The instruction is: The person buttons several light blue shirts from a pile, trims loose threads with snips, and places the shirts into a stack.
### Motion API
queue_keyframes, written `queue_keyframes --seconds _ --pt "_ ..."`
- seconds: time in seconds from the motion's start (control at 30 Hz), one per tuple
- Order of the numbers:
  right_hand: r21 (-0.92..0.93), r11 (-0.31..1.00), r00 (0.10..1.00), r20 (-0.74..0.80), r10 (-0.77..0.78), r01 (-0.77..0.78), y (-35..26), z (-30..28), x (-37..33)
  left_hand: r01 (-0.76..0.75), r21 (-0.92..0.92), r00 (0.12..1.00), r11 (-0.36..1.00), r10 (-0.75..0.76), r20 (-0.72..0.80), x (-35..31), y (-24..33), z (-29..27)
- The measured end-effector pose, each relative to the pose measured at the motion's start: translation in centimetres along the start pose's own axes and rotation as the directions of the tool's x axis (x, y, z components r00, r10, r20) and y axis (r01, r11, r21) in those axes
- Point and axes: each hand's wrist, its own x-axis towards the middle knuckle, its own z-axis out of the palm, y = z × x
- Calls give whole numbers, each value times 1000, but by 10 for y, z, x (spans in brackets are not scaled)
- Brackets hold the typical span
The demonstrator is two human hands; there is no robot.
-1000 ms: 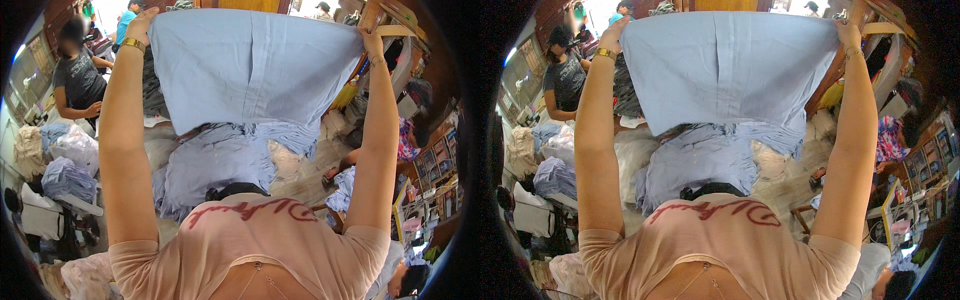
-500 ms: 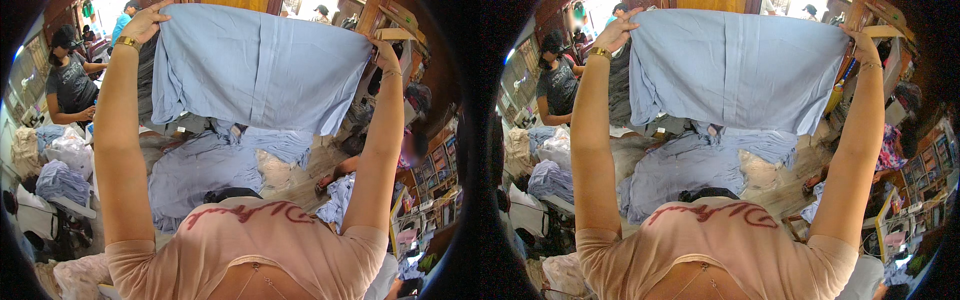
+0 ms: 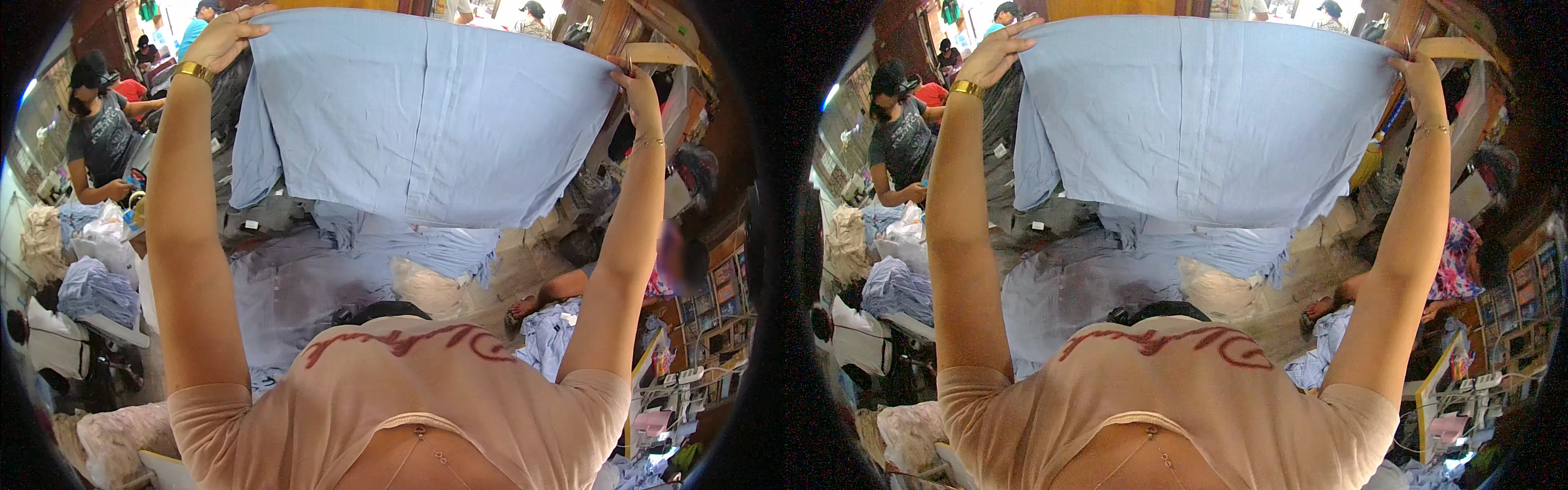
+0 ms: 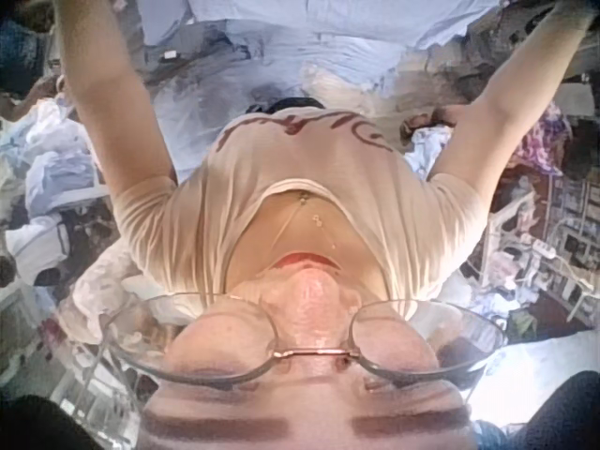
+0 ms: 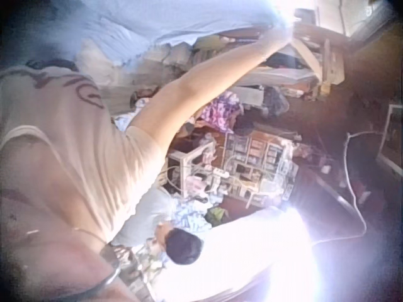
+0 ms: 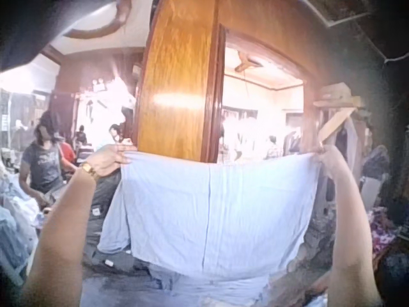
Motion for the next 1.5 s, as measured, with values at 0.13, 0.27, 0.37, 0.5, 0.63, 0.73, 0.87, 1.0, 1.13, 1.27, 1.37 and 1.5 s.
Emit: queue_keyframes --seconds 0.13,0.27,0.37,0.5,0.63,0.73,0.87,1.0,1.13,1.27,1.37,1.5 --pt "-249 967 993 -85 -77 54 22 -11 -10 -10 54 1000 999 9 23 8 0 27" --pt "-219 970 987 -103 -127 102 40 -29 -2 14 62 997 998 -19 81 23 8 45" --pt "-171 982 990 -98 -103 85 48 -38 6 15 117 997 993 -23 68 33 13 56" --pt "-180 980 989 -109 -103 82 62 -51 14 -15 139 997 990 4 78 48 12 66" --pt "-174 984 989 -127 -70 48 72 -56 16 -31 146 993 989 14 116 56 14 71" --pt "-138 989 988 -134 -71 52 73 -59 12 -6 146 995 989 -9 103 60 17 78" --pt "-132 989 991 -105 -81 67 80 -67 15 13 127 994 992 -27 104 60 26 84" --pt "-151 987 992 -108 -67 50 81 -67 14 -3 149 994 989 -13 109 59 25 84" --pt "-139 988 990 -116 -77 61 86 -66 13 -15 113 995 993 3 100 56 30 88" --pt "-193 981 992 -111 -58 36 99 -72 22 -32 132 992 991 15 129 54 38 88" --pt "-159 985 988 -131 -86 64 99 -65 14 -61 88 994 994 52 99 46 50 99" --pt "-167 986 988 -147 -48 23 104 -71 11 -58 22 998 998 58 8 28 77 131"
